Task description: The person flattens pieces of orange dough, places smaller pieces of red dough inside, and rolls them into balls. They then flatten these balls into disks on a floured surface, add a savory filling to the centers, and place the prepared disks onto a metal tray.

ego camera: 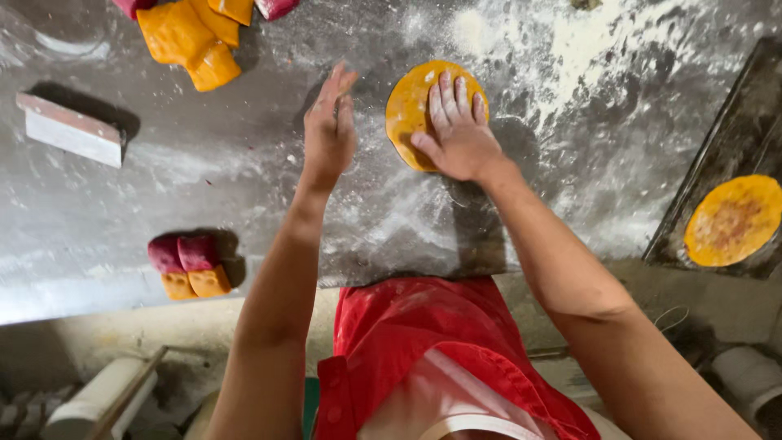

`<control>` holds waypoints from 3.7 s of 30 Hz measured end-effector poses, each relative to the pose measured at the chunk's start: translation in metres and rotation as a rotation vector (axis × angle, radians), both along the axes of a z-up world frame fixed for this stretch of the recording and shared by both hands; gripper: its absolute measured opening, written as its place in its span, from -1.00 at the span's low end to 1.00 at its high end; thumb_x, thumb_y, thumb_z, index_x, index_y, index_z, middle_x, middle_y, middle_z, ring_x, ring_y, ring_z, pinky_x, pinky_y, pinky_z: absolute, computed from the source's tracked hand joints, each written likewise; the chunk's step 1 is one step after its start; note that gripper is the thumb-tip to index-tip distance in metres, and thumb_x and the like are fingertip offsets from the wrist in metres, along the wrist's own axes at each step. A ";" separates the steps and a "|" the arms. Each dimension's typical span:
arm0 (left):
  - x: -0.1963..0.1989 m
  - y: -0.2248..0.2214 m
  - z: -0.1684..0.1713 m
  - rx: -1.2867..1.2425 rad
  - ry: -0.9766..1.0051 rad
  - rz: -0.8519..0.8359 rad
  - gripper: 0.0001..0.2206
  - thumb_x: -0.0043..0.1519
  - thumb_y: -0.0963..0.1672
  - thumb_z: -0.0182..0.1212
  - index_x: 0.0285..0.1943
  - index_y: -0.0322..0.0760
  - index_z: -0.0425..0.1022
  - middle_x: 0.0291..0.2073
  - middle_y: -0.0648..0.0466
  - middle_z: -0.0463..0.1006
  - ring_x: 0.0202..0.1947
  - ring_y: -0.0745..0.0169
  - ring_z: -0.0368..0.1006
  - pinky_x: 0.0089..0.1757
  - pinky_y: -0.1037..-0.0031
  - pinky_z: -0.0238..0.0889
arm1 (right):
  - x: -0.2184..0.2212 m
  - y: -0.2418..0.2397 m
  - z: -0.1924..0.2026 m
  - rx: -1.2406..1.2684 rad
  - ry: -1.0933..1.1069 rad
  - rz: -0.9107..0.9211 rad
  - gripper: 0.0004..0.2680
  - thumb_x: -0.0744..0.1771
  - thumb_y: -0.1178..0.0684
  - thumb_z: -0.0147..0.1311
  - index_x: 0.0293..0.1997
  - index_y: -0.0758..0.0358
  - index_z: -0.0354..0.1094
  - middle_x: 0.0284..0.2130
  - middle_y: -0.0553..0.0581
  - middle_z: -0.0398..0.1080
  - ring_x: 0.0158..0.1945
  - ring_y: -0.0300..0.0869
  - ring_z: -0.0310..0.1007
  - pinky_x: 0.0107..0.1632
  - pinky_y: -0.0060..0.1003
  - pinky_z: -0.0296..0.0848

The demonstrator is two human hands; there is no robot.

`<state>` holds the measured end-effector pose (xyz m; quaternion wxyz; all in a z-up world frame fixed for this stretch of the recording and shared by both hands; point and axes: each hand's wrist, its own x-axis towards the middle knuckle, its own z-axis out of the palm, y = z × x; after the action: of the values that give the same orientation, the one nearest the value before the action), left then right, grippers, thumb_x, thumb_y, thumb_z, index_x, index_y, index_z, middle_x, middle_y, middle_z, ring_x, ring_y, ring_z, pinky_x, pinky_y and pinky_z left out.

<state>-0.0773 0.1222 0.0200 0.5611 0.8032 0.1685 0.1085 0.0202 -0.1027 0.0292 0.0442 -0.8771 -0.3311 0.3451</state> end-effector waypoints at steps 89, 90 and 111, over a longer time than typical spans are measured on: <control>-0.011 -0.041 -0.072 -0.178 0.168 0.164 -0.62 0.32 -0.19 0.07 0.32 -0.49 0.35 0.01 -0.07 0.65 -0.06 0.30 0.58 -0.04 0.48 0.43 | -0.045 -0.036 0.019 0.067 -0.004 0.469 -0.39 0.42 -0.42 -0.36 0.59 0.20 -0.26 0.57 0.15 -0.28 0.59 0.19 -0.38 0.51 0.31 -0.35; -0.007 -0.039 -0.073 -0.193 0.220 0.089 -0.60 0.29 -0.19 0.07 0.33 -0.48 0.36 -0.01 -0.07 0.68 -0.10 0.32 0.59 -0.05 0.51 0.43 | -0.053 -0.029 0.018 0.069 -0.045 0.481 -0.36 0.40 -0.43 -0.33 0.57 0.23 -0.26 0.55 0.19 -0.28 0.57 0.23 -0.38 0.46 0.33 -0.35; -0.043 -0.008 -0.045 -0.273 0.306 0.180 -0.72 0.28 -0.14 0.21 0.12 -0.40 0.55 -0.17 -0.09 0.69 -0.20 0.23 0.61 -0.14 0.48 0.46 | -0.023 0.043 -0.018 0.257 -0.123 0.090 -0.39 0.45 -0.30 -0.31 0.60 0.37 -0.31 0.58 0.31 -0.40 0.61 0.26 -0.51 0.50 0.34 -0.48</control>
<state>-0.1206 0.1137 -0.0252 0.6204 0.7087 0.3356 0.0114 -0.0032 -0.0596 0.0114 0.1201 -0.8681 -0.4135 0.2469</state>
